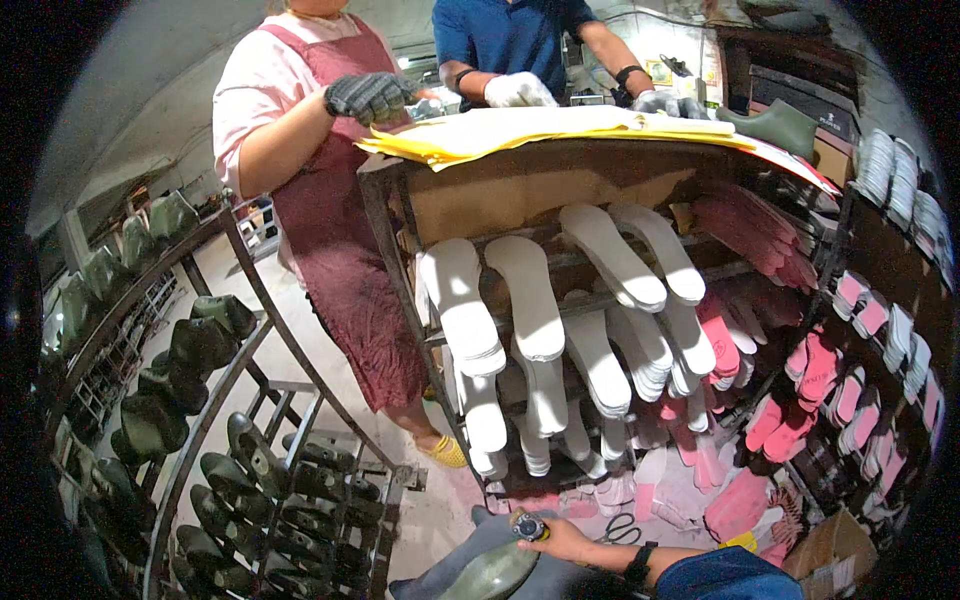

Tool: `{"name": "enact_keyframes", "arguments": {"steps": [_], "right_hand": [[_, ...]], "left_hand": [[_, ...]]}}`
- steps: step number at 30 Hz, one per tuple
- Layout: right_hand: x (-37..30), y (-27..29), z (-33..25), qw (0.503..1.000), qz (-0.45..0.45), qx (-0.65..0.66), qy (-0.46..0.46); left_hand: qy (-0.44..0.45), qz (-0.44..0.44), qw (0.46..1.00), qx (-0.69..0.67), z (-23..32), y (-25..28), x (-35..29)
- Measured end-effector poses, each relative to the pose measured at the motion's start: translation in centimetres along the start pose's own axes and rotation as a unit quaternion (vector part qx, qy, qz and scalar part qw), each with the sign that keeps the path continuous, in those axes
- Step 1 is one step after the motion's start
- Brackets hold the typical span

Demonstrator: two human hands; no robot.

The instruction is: Apply adhesive and assemble shoe components using various tools and machines in a factory setting.

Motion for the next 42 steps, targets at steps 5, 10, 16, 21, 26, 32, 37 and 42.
{"name": "enact_keyframes", "arguments": {"steps": [5,10,16,21,26,32,37,42], "right_hand": [[1.2,-3.0,-0.5,0.997,-0.077,-0.012,0.002],[1.2,-0.9,-0.5,0.997,-0.001,0.058,0.054],[2.2,-1.3,-0.2,1.0,-0.006,0.009,0.022],[1.5,-1.6,0.0,0.997,-0.025,0.072,0.016],[1.6,-2.7,0.0,0.996,-0.056,0.068,0.015],[1.7,-0.8,1.0,0.997,-0.03,0.061,0.031],[2.3,-1.6,0.4,0.998,-0.027,0.033,0.049],[2.3,-1.6,1.3,0.999,-0.026,0.037,0.027]], "left_hand": [[-0.005,0.036,0.986,-0.164,-3.9,-4.0,-6.8],[-0.056,-0.008,0.983,-0.177,4.3,-5.5,-2.9],[-0.131,-0.166,0.925,-0.315,17.1,-6.5,-4.6],[-0.251,-0.243,0.895,-0.276,26.5,-5.2,-8.1],[-0.253,-0.161,0.931,-0.207,24.4,-5.2,-7.8],[-0.114,-0.148,0.969,-0.161,17.2,-6.3,-7.2],[-0.056,-0.15,0.965,-0.207,14.3,-5.8,-6.9],[-0.029,-0.179,0.935,-0.305,16.2,-8.2,-7.0]]}}
Point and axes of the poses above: each hand's wrist, its own x-axis towards the middle knuckle, its own y-axis out of the back of the hand, z = x × y, the point moved 8 cm from there along x, towards the middle knuckle, and after that the axes turned 6 degrees about -z, right-handed, at the moved point
